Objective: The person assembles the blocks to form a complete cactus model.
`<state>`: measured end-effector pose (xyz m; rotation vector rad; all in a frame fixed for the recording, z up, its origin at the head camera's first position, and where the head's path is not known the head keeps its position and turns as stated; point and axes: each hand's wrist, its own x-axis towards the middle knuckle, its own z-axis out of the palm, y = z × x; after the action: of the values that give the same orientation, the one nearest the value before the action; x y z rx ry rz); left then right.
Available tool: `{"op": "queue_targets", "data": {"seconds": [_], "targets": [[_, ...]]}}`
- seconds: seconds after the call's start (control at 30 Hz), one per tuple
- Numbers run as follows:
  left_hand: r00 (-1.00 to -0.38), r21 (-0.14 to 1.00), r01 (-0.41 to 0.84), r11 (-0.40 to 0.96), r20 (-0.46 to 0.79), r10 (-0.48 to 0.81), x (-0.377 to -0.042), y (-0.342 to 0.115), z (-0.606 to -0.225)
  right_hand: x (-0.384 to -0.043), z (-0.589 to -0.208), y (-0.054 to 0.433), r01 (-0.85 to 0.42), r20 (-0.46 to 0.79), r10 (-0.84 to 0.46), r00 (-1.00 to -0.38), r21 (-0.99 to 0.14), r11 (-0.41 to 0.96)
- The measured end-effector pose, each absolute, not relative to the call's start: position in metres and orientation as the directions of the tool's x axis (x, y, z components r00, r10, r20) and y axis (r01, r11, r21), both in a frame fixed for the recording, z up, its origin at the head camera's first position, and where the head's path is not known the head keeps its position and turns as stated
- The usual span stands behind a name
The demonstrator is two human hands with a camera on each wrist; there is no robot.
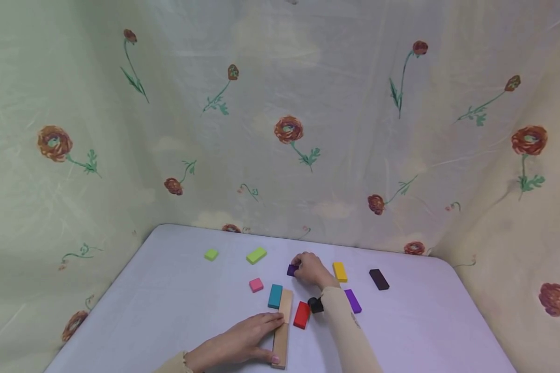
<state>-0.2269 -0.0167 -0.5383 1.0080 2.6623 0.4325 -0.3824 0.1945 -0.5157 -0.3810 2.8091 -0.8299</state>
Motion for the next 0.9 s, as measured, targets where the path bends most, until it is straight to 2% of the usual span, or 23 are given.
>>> {"op": "queue_targets", "data": {"seconds": [0.3,0.9], "targets": [[-0.725,0.357,0.601,0.715,-0.131,0.676,-0.227,-0.016,-0.539,-0.373,-0.515,0.196,-0.266,-0.074,-0.356,-0.932,-0.53,0.806],[-0.717,0.35,0.625,0.697,-0.096,0.691,-0.224,-0.017,-0.54,-0.359,-0.514,0.192,-0.268,-0.115,-0.387,-0.915,-0.545,0.795]]}}
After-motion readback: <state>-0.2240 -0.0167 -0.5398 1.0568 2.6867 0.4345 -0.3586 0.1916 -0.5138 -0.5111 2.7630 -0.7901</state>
